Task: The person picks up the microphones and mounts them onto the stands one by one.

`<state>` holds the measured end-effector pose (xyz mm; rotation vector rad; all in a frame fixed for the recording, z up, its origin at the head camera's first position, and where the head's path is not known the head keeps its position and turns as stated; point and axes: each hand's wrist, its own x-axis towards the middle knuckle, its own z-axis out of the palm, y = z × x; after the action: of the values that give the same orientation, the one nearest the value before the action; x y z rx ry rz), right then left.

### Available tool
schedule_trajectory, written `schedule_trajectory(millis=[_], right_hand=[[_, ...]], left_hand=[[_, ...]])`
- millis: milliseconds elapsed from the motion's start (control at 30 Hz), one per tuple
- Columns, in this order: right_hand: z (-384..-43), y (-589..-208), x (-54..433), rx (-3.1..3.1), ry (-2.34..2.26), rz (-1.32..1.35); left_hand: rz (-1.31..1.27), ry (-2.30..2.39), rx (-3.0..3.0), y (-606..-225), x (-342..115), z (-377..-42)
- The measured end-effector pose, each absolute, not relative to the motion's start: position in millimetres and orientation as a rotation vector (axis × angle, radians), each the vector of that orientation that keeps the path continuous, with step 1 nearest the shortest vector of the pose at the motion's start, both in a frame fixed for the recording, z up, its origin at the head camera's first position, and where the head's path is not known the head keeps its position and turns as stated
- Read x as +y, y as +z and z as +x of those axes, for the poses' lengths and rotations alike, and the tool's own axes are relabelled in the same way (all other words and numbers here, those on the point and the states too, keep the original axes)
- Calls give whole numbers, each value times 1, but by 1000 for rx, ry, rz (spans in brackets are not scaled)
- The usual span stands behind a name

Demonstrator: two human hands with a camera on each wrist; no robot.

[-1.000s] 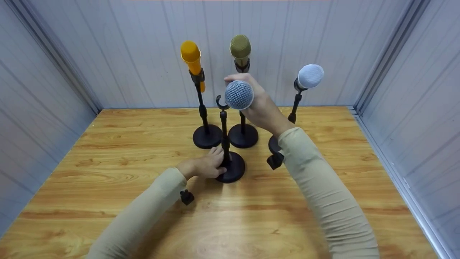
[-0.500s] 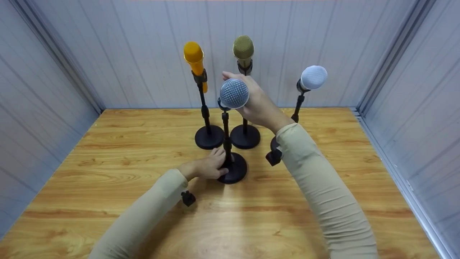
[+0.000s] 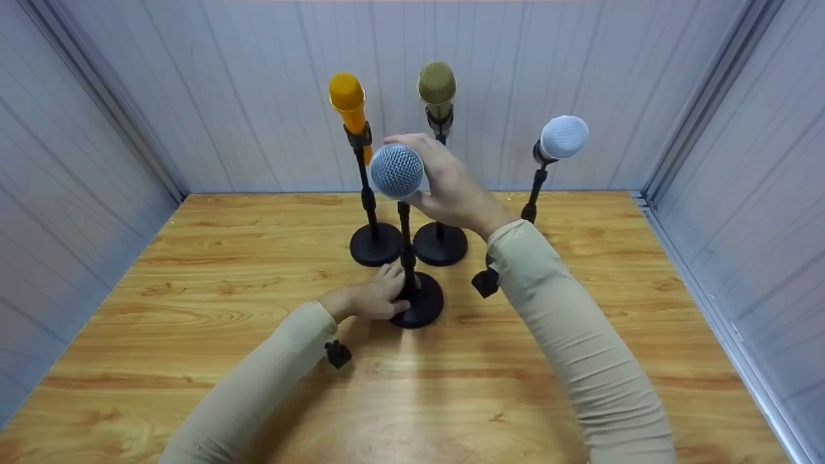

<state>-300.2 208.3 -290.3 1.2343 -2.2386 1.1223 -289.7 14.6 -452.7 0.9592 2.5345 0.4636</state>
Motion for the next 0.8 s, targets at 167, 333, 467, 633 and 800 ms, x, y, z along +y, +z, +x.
schedule_trajectory(millis=[167,333,467,633,800], right_hand=[[-288,-281,203,-2203,1194,1288],[-285,-278,199,-2240,1163,1316],[-293,-287,200,-2290,1161,1314],[-313,-305,207,-2339,1108,1252],[-310,-307,200,-2311,1156,1175]], left_hand=[[955,457,2542,-452,15,-289],[964,450,2529,-453,16,-290],[972,439,2524,-455,17,-290],[976,453,2522,-455,16,-290],[973,443,2531,-452,15,-290]])
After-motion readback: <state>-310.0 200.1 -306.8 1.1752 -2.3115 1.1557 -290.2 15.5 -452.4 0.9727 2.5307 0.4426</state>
